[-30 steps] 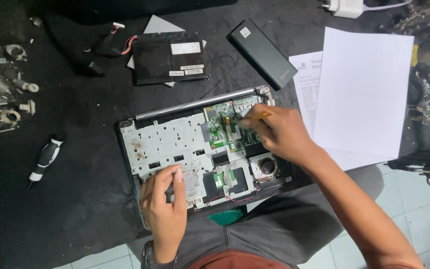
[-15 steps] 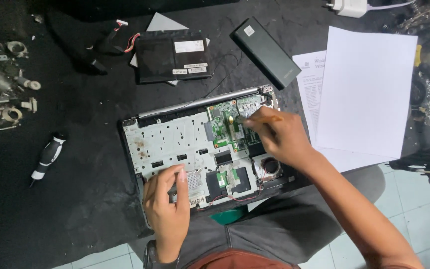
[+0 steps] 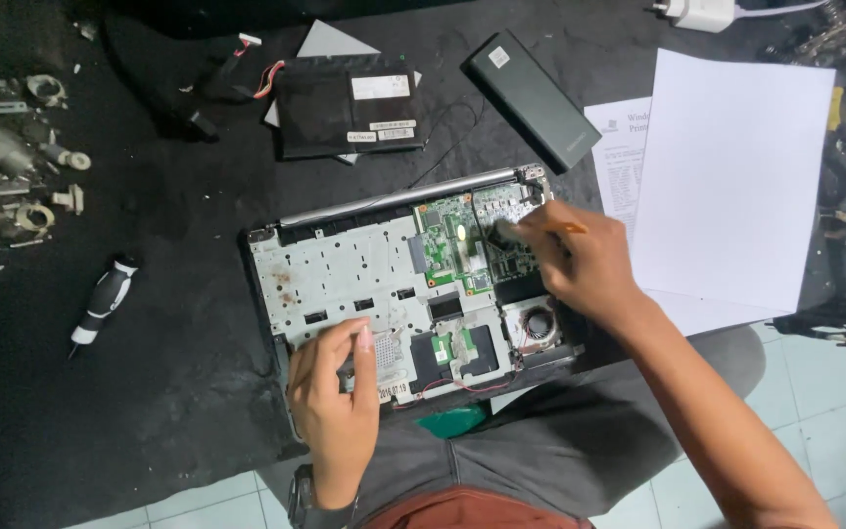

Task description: Cleaning and maintaining the internal components of a laptop using a brush and screwdriver.

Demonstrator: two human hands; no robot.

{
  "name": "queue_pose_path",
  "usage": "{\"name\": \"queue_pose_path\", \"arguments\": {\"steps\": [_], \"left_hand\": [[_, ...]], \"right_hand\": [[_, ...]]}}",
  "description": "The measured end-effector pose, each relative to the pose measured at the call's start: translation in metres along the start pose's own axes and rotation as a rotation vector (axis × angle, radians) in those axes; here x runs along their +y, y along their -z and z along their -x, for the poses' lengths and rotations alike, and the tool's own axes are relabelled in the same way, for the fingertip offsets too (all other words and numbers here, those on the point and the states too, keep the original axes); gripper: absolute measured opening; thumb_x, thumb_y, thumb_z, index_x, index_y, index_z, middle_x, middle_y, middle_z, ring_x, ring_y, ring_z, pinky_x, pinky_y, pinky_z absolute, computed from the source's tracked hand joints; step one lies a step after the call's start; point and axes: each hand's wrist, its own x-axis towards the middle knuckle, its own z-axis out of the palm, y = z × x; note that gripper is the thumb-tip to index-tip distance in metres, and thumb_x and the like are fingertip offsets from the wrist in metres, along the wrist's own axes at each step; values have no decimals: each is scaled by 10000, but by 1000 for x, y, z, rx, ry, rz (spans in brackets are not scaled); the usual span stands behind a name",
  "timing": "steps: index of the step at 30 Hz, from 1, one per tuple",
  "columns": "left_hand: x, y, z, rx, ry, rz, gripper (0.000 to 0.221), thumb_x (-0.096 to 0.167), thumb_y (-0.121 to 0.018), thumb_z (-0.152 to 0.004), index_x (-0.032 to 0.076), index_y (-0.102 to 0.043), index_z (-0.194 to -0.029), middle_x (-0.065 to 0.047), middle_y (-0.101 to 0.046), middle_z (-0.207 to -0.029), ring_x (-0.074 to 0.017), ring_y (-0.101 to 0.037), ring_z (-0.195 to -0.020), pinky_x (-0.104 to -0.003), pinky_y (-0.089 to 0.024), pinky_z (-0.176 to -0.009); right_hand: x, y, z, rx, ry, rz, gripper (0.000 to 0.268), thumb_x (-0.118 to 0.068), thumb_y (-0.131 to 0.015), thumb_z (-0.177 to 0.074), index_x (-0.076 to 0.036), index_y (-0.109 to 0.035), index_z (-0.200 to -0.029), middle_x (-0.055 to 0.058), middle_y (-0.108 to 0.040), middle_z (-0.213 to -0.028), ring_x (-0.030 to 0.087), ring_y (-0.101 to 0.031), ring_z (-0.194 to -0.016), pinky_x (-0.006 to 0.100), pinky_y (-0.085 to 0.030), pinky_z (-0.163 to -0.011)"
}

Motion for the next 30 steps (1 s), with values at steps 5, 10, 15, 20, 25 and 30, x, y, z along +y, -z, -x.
{"name": "queue_pose_path", "arguments": {"steps": [5, 10, 15, 20, 25, 30], "left_hand": [[0, 0, -1, 0, -18, -8, 156, 169, -608, -1039, 74, -691, -1130, -74, -767, -1063, -230, -739, -923, -354, -573, -879], [-1, 0, 1, -2, -12, 7, 153, 162, -616, -1036, 70, -691, -1133, -76, -771, -1057, -228, -747, -925, -356, -573, -892], [-1, 0, 0, 0, -13, 8, 162, 161, -609, -1035, 60, -693, -1130, -84, -767, -1052, -231, -730, -936, -331, -606, -832], [-1, -1, 0, 0, -18, 10, 147, 143, -627, -1027, 62, -696, -1129, -79, -766, -1045, -225, -721, -942, -326, -602, -835], [-1, 2, 2, -41, 23, 19, 183, 174, -592, -1040, 59, -690, -1143, -83, -749, -1062, -238, -693, -990, -339, -624, -829], [-2, 3, 3, -75, 77, 2, 190, 197, -600, -1033, 78, -711, -1131, -73, -755, -1035, -246, -698, -976, -363, -604, -842]], "right_hand": [[-3, -10, -2, -24, 28, -52, 117, 17, -637, -990, -75, -639, -919, 19, -589, -695, 119, -457, -514, 272, -338, -441], [-12, 1, -8, 23, 69, -21, 193, 109, -597, -950, -68, -610, -872, 10, -771, -847, 137, -638, -588, 280, -399, -429], [-16, 8, 0, -35, 32, 55, 275, -135, -714, -1020, -111, -528, -819, 2, -499, -593, 143, -427, -473, 301, -333, -451], [-7, -13, 0, 18, 39, -65, 87, 4, -627, -1015, -56, -685, -994, 29, -705, -835, 121, -572, -570, 251, -400, -455], [-6, 9, 9, -114, -39, -215, 239, -202, -554, -1053, -99, -768, -1027, 5, -660, -758, 104, -519, -530, 240, -385, -479], [4, 41, 41, 173, -578, -415, 388, -319, -378, -1170, -100, -513, -881, -17, -436, -679, 88, -393, -600, 250, -336, -591]]}}
